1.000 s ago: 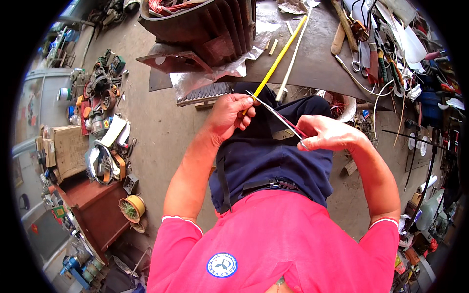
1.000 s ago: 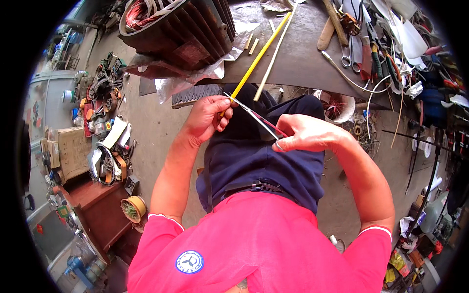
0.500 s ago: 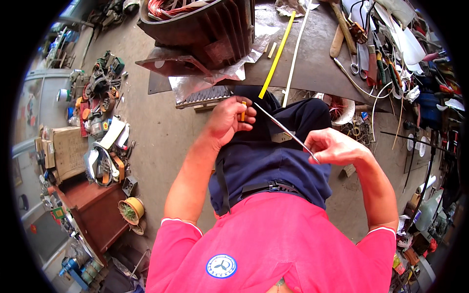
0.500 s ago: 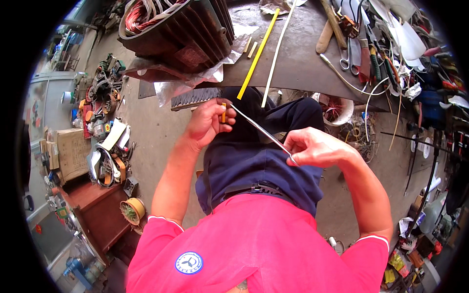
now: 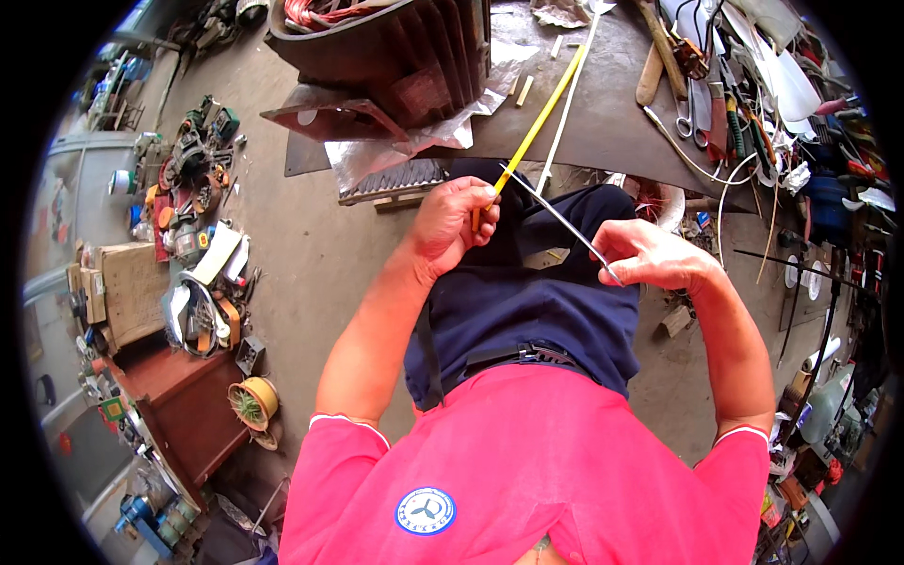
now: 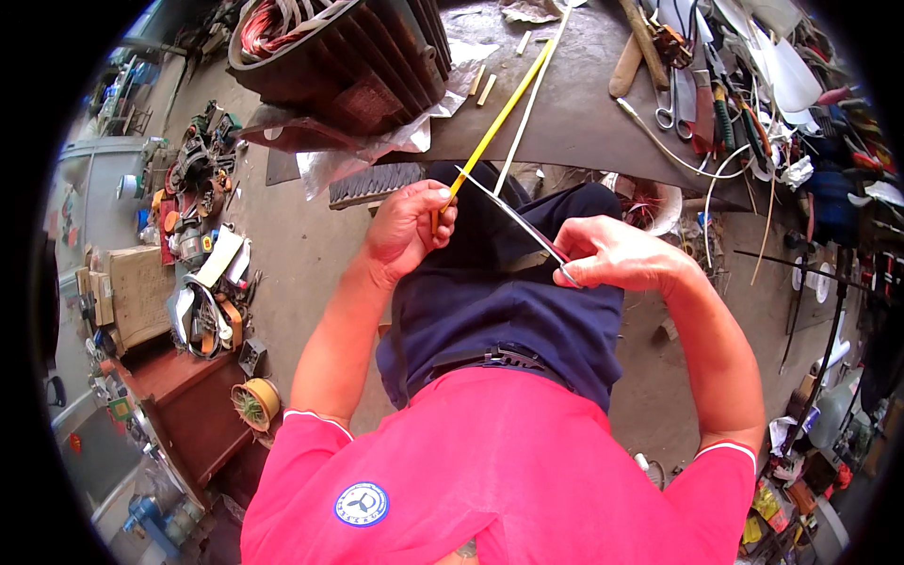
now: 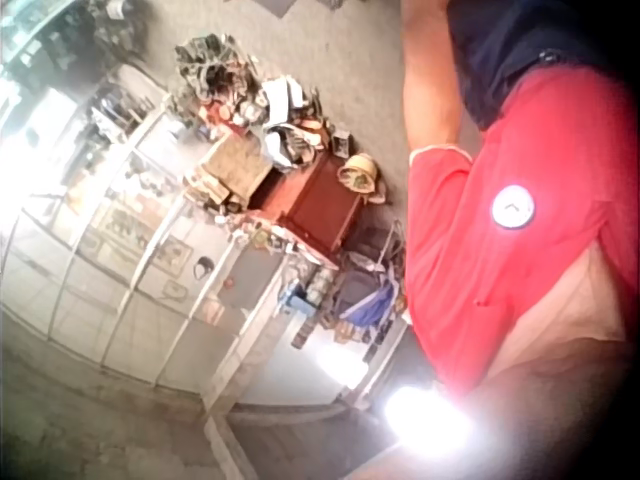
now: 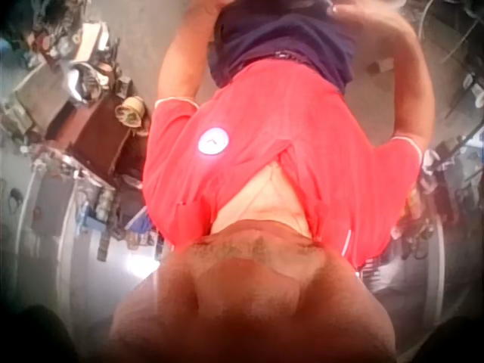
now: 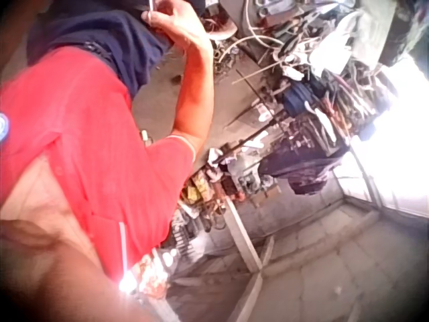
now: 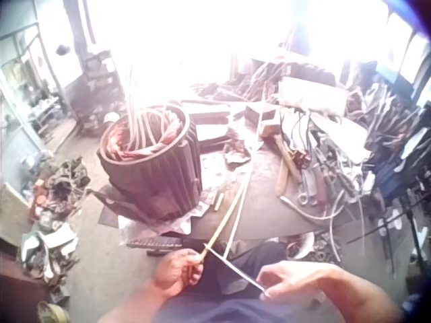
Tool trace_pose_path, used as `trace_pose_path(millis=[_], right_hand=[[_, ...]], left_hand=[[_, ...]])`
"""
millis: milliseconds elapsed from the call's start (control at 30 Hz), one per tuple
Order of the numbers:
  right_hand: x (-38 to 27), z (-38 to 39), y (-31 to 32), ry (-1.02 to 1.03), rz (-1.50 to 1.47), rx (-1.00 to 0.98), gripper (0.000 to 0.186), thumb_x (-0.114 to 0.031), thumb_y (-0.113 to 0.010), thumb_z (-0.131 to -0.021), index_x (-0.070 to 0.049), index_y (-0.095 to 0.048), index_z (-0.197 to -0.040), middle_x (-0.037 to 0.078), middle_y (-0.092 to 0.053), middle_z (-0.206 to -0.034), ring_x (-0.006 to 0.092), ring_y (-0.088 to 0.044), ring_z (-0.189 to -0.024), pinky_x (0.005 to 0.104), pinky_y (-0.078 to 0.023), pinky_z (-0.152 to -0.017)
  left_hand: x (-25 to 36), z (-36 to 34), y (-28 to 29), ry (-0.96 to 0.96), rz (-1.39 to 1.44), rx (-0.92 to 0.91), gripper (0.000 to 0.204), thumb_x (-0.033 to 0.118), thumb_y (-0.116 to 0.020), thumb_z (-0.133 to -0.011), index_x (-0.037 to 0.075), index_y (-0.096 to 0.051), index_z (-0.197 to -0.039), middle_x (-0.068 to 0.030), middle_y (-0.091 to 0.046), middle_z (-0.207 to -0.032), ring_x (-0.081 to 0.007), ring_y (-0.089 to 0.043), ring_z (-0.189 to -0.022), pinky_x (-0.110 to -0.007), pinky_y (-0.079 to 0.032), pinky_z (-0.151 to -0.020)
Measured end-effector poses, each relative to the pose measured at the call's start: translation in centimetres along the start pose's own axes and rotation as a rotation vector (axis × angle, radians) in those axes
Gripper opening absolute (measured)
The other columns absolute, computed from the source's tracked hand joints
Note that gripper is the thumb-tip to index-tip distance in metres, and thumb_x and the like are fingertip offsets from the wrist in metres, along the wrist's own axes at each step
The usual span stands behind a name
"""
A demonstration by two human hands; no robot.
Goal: The person strips the insulation from a wire using pliers and then inserts the exposed end into a terminal on a small electrical component. They subsequently cut a piece of yellow heat shrink tubing with scissors and slide it onto the wire before inserting the wire into another terminal on the component.
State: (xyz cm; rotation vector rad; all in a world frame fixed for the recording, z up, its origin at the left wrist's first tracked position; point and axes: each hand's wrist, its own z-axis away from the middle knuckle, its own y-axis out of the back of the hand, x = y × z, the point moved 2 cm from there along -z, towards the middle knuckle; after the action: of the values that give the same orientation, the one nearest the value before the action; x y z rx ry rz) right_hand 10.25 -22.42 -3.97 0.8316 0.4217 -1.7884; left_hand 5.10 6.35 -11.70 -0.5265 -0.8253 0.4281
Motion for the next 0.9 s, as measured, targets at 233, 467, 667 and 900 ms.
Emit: trace_pose_path(millis=[233,467,667,900], right_hand=[[-1.3,-0.9,-0.6,-0.020,-0.029,0.007,0.032,-0.019,-0.078,-0.085,0.003,-0.067,-0.105,0.006,-0.070,-0.087,0.0123,-0.063,-0.081,0.0298,-0.051,-0.073],[-1.7,-0.5,-0.5,-0.032,0.064,0.003,0.036,-0.022,-0.079,-0.082,0.004,-0.067,-0.105,0.008,-0.071,-0.088,0.0143,-0.063,-0.084,0.0314,-0.050,-0.077],[-0.9,-1.0,-0.4,0.024,0.005,-0.005,0.042,-0.029,-0.082,-0.080,0.002,-0.066,-0.103,0.003,-0.068,-0.085,0.0089,-0.062,-0.081,0.0266,-0.050,-0.072],[-0.5,-0.4,-0.7,-0.012,-0.088,-0.004,0.024,-0.009,-0.074,-0.084,0.004,-0.067,-0.103,0.008,-0.074,-0.090,0.0117,-0.067,-0.085,0.0284,-0.053,-0.076]], left_hand=[[0.3,0.7,0.6,0.020,-0.022,0.030,0.012,0.017,-0.061,-0.100,0.007,-0.066,-0.103,-0.0052,-0.069,-0.082,-0.0119,-0.062,-0.063,-0.026,-0.051,-0.056],[0.0,-0.1,0.8,0.003,-0.096,-0.025,0.014,0.017,-0.060,-0.102,0.005,-0.067,-0.103,-0.0030,-0.068,-0.081,-0.0094,-0.061,-0.061,-0.022,-0.049,-0.054],[-0.2,0.1,0.7,0.025,-0.097,-0.020,0.011,0.015,-0.062,-0.101,0.005,-0.067,-0.102,-0.0033,-0.068,-0.080,-0.0091,-0.060,-0.059,-0.023,-0.048,-0.052],[-0.4,-0.2,0.8,0.019,-0.101,-0.051,0.011,0.015,-0.061,-0.101,0.005,-0.065,-0.104,-0.0043,-0.069,-0.083,-0.0105,-0.061,-0.061,-0.024,-0.051,-0.055]])
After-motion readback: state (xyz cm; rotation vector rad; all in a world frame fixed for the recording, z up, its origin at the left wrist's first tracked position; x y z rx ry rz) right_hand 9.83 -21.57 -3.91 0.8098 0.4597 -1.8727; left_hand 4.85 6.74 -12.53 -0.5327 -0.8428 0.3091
